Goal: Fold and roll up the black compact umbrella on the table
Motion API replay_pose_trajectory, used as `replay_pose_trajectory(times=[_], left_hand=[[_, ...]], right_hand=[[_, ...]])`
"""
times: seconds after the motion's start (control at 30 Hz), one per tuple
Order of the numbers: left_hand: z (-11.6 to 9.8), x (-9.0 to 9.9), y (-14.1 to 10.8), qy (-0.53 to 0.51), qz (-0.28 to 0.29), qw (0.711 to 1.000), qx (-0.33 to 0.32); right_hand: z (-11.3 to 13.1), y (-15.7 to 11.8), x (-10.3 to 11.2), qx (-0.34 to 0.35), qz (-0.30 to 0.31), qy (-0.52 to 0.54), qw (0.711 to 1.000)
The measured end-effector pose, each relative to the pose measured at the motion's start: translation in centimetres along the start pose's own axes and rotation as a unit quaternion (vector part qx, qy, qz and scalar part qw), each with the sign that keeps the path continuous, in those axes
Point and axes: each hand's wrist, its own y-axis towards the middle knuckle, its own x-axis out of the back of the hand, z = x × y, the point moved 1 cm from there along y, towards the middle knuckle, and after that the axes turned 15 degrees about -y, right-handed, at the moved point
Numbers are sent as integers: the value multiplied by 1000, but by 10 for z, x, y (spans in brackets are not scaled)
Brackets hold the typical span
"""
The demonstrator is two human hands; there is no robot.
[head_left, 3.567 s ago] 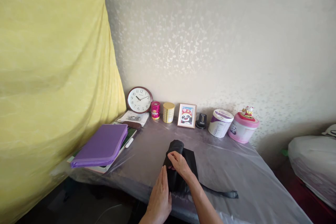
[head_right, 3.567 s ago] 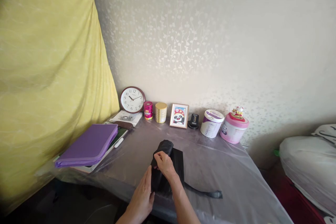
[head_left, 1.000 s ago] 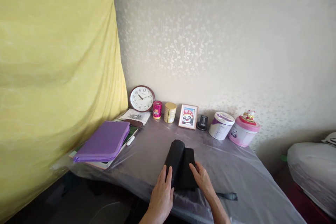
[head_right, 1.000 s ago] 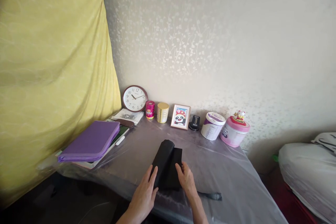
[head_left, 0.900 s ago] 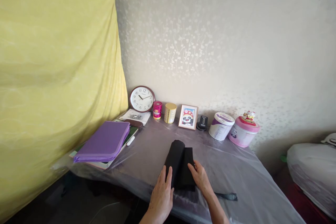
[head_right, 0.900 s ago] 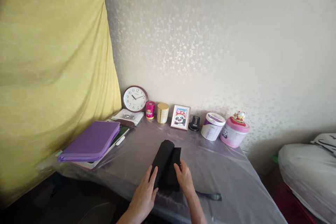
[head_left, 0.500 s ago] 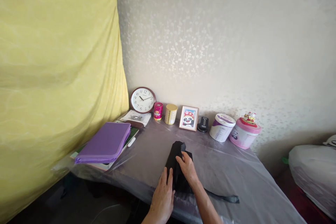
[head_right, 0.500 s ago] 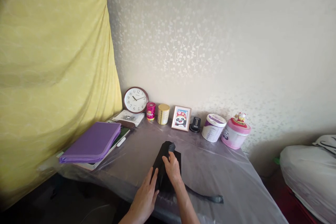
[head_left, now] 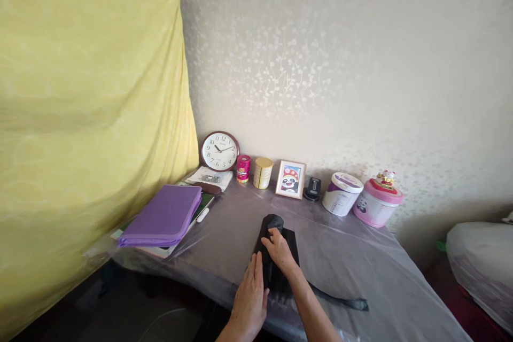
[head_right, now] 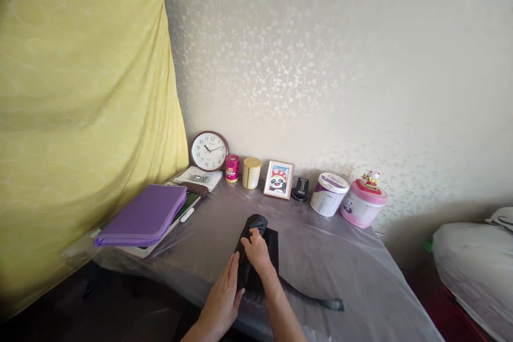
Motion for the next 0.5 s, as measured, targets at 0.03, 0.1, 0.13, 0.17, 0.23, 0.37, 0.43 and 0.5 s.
replay_pose_trajectory(times=[0.03,0.1,0.13,0.17,0.23,0.37,0.43,0.5], left_hand=[[-1,1,-1,-6,-6,1000,-4],[-1,1,-1,-19,-21,999,-17],[-1,1,-2,-25,-27,999,-24],[-1,1,-2,-29,-32,999,-28],[-1,1,-2,-33,-38,998,-33],[-1,1,-2,-31,-36,999,-23],[-2,1,-2,-30,-32,999,-21],[-2,1,-2,-33,-36,998,-31]], right_hand=[[1,1,0,-4,4,2,1000],[2,3,-1,-8,9,15,1000],[3,4,-2,-10,16,30,999],[3,5,-4,-15,29,52,998],[5,6,-8,-32,69,113,991],[7,8,-12,-57,111,187,974],[8,7,-11,-58,125,205,969],[10,5,-9,-55,162,235,957]])
